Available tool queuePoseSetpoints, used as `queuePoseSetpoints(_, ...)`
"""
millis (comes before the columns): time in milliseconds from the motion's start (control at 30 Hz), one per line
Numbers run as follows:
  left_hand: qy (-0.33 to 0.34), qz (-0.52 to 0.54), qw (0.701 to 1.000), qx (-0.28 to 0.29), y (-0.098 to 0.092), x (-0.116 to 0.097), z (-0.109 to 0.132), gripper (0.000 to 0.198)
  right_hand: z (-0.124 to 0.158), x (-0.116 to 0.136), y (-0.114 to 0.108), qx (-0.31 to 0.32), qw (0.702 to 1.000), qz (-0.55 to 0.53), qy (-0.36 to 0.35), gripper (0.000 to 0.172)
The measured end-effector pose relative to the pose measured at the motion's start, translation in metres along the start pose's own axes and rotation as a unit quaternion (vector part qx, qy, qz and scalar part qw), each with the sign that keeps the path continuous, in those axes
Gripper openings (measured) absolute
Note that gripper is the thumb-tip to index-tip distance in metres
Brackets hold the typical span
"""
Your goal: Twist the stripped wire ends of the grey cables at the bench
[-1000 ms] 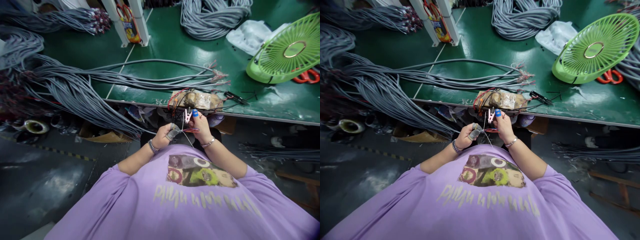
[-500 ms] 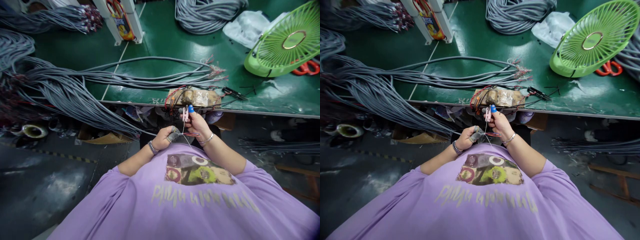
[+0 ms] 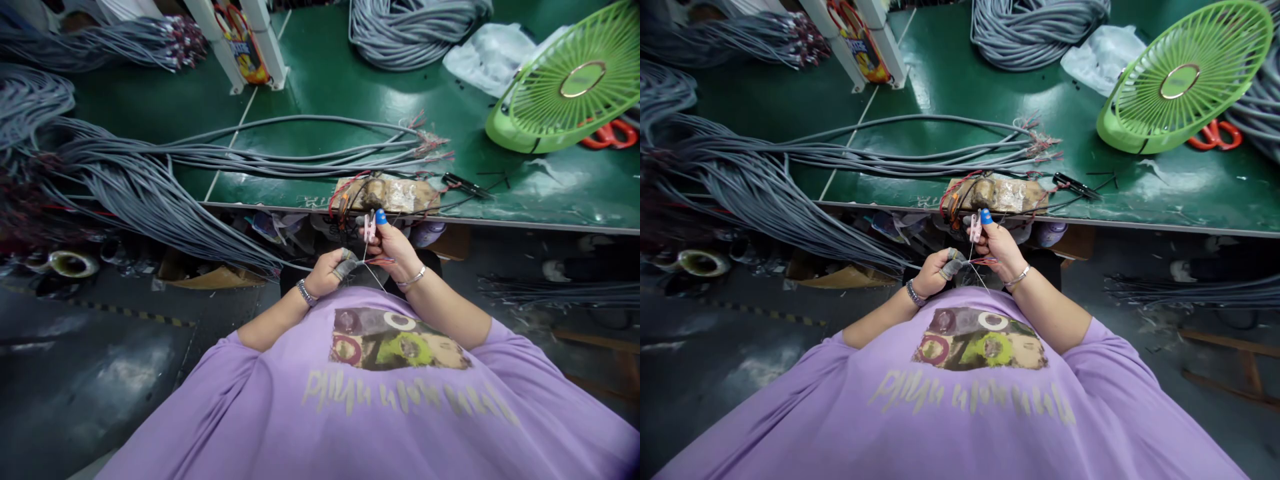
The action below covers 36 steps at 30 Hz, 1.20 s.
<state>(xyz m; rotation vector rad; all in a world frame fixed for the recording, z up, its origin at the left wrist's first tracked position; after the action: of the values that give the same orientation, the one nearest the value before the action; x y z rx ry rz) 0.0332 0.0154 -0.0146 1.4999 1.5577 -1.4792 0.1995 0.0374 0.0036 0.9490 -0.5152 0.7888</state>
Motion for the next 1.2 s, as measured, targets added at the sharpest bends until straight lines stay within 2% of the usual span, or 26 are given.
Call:
queuePoseSetpoints(167, 0.004, 0.011, 1.0, 0.01, 0.0, -0.004, 0.0, 0.048, 0.0, -0.003, -0.002, -0.004, 1.0, -0.013, 0.01, 0.058)
queuePoseSetpoints(400, -0.003, 0.059, 0.998, 0.031, -0.008, -0.013, 0.002, 0.046, -0.005, -0.009, -0.006, 0.002, 0.997, -0.049, 0.065, 0.059)
queuePoseSetpoints(533, 0.021, 0.077, 0.993, 0.083, -0.012, -0.02, 0.013, 0.045, -0.004, -0.01, -0.012, -0.007, 0.995, -0.049, 0.081, 0.059)
queuePoseSetpoints(600, 0.024, 0.074, 0.993, 0.089, -0.014, -0.021, 0.02, 0.045, -0.005, -0.011, -0.015, -0.013, 0.996, -0.05, 0.079, 0.06)
queuePoseSetpoints(733, -0.024, 0.054, 0.997, 0.04, -0.021, -0.012, 0.029, 0.045, -0.008, -0.013, -0.022, -0.008, 0.996, -0.037, 0.076, 0.058)
queuePoseSetpoints(833, -0.072, 0.027, 0.997, 0.015, -0.021, 0.007, 0.032, 0.044, -0.012, -0.014, -0.026, -0.015, 0.996, -0.034, 0.083, 0.052)
queuePoseSetpoints(900, -0.081, -0.023, 0.996, -0.018, -0.021, 0.023, 0.03, 0.037, -0.014, -0.015, -0.03, -0.03, 0.995, -0.039, 0.088, 0.047)
queuePoseSetpoints(1033, -0.002, -0.139, 0.985, -0.105, -0.027, 0.044, 0.015, 0.024, -0.017, -0.015, -0.042, -0.062, 0.994, -0.03, 0.079, 0.036)
queuePoseSetpoints(1100, 0.053, -0.173, 0.973, -0.142, -0.036, 0.042, 0.0, 0.025, -0.018, -0.014, -0.048, -0.077, 0.995, -0.022, 0.062, 0.034)
queuePoseSetpoints(1200, 0.128, -0.221, 0.951, -0.174, -0.053, 0.028, -0.032, 0.024, -0.019, -0.015, -0.055, -0.095, 0.994, -0.018, 0.042, 0.037)
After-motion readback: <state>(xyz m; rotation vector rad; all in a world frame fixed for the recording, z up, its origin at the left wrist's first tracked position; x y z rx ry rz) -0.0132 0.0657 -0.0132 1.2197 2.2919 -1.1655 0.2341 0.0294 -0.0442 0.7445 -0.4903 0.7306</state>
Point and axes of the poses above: each hand's wrist, its own z-axis away from the middle knuckle, its own y-axis out of the palm, x = y × z, the point moved 2 cm from there along -z, towards the middle knuckle, and after that the axes turned 15 degrees about -x, right-handed, at the moved point
